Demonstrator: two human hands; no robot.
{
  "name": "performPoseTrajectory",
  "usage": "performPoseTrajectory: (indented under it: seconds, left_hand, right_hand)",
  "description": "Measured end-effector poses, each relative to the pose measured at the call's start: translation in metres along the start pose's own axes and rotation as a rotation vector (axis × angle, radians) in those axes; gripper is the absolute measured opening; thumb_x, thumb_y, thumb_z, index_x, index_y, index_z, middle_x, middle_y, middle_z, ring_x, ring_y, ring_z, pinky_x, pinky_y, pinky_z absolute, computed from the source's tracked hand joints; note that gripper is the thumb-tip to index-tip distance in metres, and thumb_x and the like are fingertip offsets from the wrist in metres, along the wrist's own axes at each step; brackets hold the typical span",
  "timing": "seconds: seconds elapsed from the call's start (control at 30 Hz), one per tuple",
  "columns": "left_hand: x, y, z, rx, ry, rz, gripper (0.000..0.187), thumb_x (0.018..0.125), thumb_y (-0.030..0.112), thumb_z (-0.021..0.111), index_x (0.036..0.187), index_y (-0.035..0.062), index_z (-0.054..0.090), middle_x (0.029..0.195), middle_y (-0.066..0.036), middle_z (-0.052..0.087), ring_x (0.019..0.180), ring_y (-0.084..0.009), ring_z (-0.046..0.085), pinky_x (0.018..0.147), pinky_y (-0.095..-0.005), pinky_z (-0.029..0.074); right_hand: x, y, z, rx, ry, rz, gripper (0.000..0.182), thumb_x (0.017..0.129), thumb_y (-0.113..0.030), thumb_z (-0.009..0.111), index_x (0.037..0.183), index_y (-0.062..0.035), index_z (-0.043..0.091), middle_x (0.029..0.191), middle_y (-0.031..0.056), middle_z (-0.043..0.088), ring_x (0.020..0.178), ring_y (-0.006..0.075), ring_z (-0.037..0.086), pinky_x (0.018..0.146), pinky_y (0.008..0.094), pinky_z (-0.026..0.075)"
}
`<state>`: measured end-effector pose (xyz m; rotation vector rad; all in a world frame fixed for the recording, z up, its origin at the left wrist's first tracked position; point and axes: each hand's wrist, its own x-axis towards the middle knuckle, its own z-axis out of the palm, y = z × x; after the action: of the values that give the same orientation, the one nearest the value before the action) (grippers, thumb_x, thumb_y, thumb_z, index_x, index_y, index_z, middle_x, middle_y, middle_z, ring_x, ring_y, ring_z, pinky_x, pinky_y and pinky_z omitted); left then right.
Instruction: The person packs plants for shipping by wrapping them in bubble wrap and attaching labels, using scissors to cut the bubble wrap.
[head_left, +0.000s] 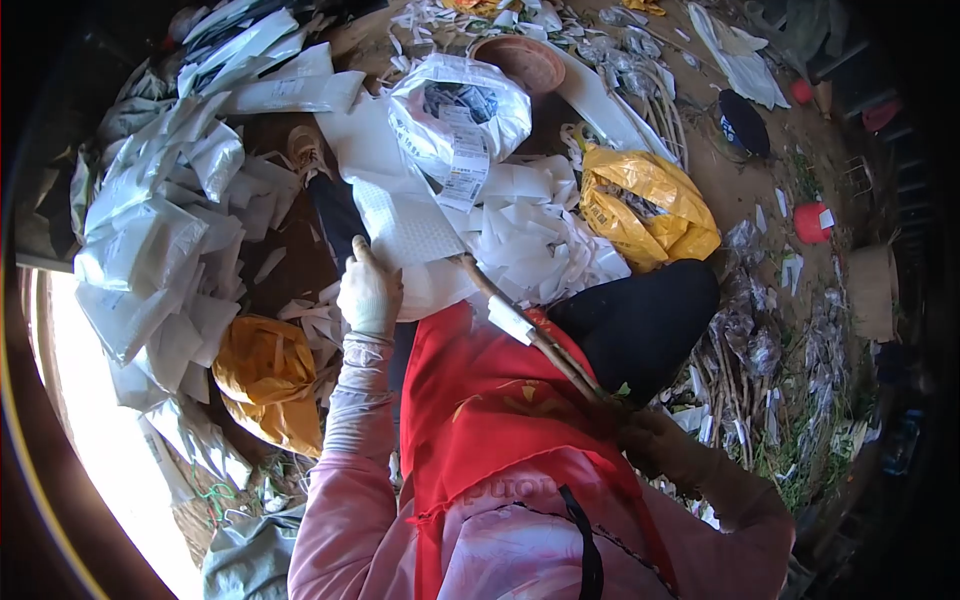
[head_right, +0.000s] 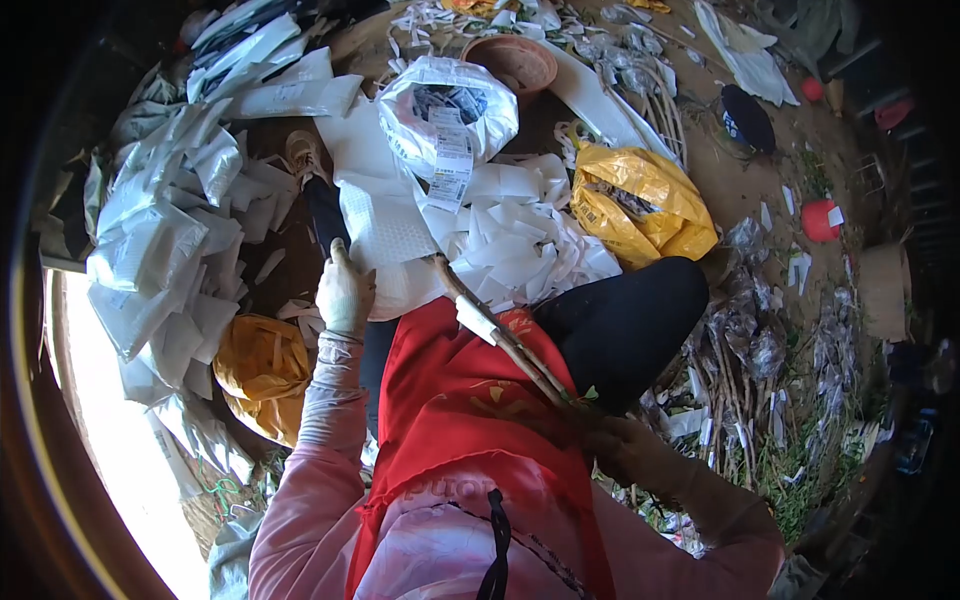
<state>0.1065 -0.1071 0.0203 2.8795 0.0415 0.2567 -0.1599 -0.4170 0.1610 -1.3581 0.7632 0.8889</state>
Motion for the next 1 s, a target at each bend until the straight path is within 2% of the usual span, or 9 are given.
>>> performPoseTrajectory:
  seconds: [0.07,0.13,0.17,0.27,0.33,0.53,0.8,0.9,1.0]
  left_hand:
    - [0.005,0.006,0.017,0.112,-0.133,0.004,0.028,0.08,0.025,0.057,0.098,0.0032,0.06,0.083,-0.013,0.065,0.074,-0.0331,0.066,0.064,-0.0424,0.054]
    - [0.008,0.012,0.035,0.099,-0.174,0.013,0.02,0.079,0.024,0.057,0.078,0.0049,0.062,0.083,-0.014,0.066,0.074,-0.0328,0.067,0.064,-0.0427,0.055]
    - [0.007,0.014,0.042,0.062,-0.132,0.013,0.02,0.078,0.025,0.057,0.074,0.0062,0.063,0.077,-0.015,0.066,0.071,-0.0329,0.067,0.062,-0.0424,0.055]
    - [0.006,0.039,0.023,-0.041,-0.188,0.087,0.021,0.077,0.026,0.059,0.074,0.0057,0.063,0.072,-0.016,0.066,0.069,-0.0326,0.067,0.061,-0.0421,0.054]
    - [0.005,0.052,0.018,-0.068,-0.179,0.157,0.019,0.076,0.025,0.06,0.074,0.0066,0.063,0.071,-0.015,0.066,0.067,-0.0331,0.066,0.06,-0.0431,0.053]
    - [-0.01,0.056,0.022,-0.11,-0.238,0.161,0.02,0.077,0.026,0.061,0.078,0.0071,0.063,0.072,-0.015,0.066,0.068,-0.0328,0.066,0.062,-0.0426,0.053]
    - [-0.023,0.052,0.021,-0.102,-0.278,0.14,0.02,0.078,0.026,0.059,0.08,0.0063,0.063,0.072,-0.015,0.066,0.068,-0.033,0.066,0.061,-0.0425,0.053]
    - [-0.028,0.052,0.023,-0.114,-0.274,0.115,0.021,0.079,0.026,0.058,0.078,0.0059,0.062,0.072,-0.015,0.066,0.067,-0.0333,0.066,0.06,-0.0429,0.053]
    - [-0.032,0.051,0.032,-0.148,-0.228,0.13,0.022,0.08,0.027,0.057,0.077,0.0053,0.06,0.069,-0.015,0.065,0.064,-0.0336,0.065,0.058,-0.0435,0.052]
  right_hand:
    - [-0.01,0.001,-0.006,0.103,-0.001,0.067,0.021,0.091,-0.024,0.054,0.091,-0.0039,0.059,0.06,0.0,0.049,0.047,0.0084,0.044,0.042,0.0242,0.035]
    - [-0.017,0.0,-0.009,0.185,-0.02,0.102,0.02,0.091,-0.022,0.053,0.091,-0.0027,0.058,0.057,0.0002,0.047,0.043,0.0092,0.042,0.039,0.0248,0.032]
    - [-0.019,0.003,-0.011,0.195,-0.026,0.122,0.021,0.091,-0.023,0.053,0.091,-0.0026,0.058,0.056,0.0001,0.047,0.043,0.0091,0.041,0.039,0.0247,0.031]
    - [-0.016,0.026,-0.01,0.323,0.02,0.102,0.022,0.093,-0.024,0.051,0.093,-0.0029,0.058,0.055,-0.0008,0.046,0.04,0.0091,0.039,0.037,0.0248,0.029]
    - [-0.014,0.024,-0.013,0.488,-0.139,0.123,0.022,0.093,-0.023,0.051,0.097,-0.0027,0.058,0.058,0.0007,0.048,0.044,0.0103,0.043,0.04,0.0253,0.032]
    - [-0.006,0.024,-0.008,0.409,-0.159,0.098,0.027,0.094,-0.024,0.049,0.107,-0.0011,0.056,0.075,0.0054,0.055,0.062,0.0141,0.051,0.055,0.0274,0.04]
    - [0.009,0.04,0.002,0.076,-0.077,-0.146,0.036,0.095,-0.024,0.048,0.12,0.0009,0.053,0.097,0.0116,0.063,0.086,0.0192,0.061,0.074,0.0303,0.049]
    - [0.015,0.043,0.003,-0.196,-0.04,-0.274,0.043,0.097,-0.025,0.045,0.132,0.0003,0.045,0.125,0.0132,0.055,0.115,0.0201,0.051,0.098,0.0331,0.039]
    - [0.019,0.039,0.005,-0.4,0.045,-0.423,0.044,0.097,-0.026,0.044,0.135,-0.0033,0.043,0.127,0.0137,0.055,0.117,0.0204,0.051,0.099,0.0343,0.039]
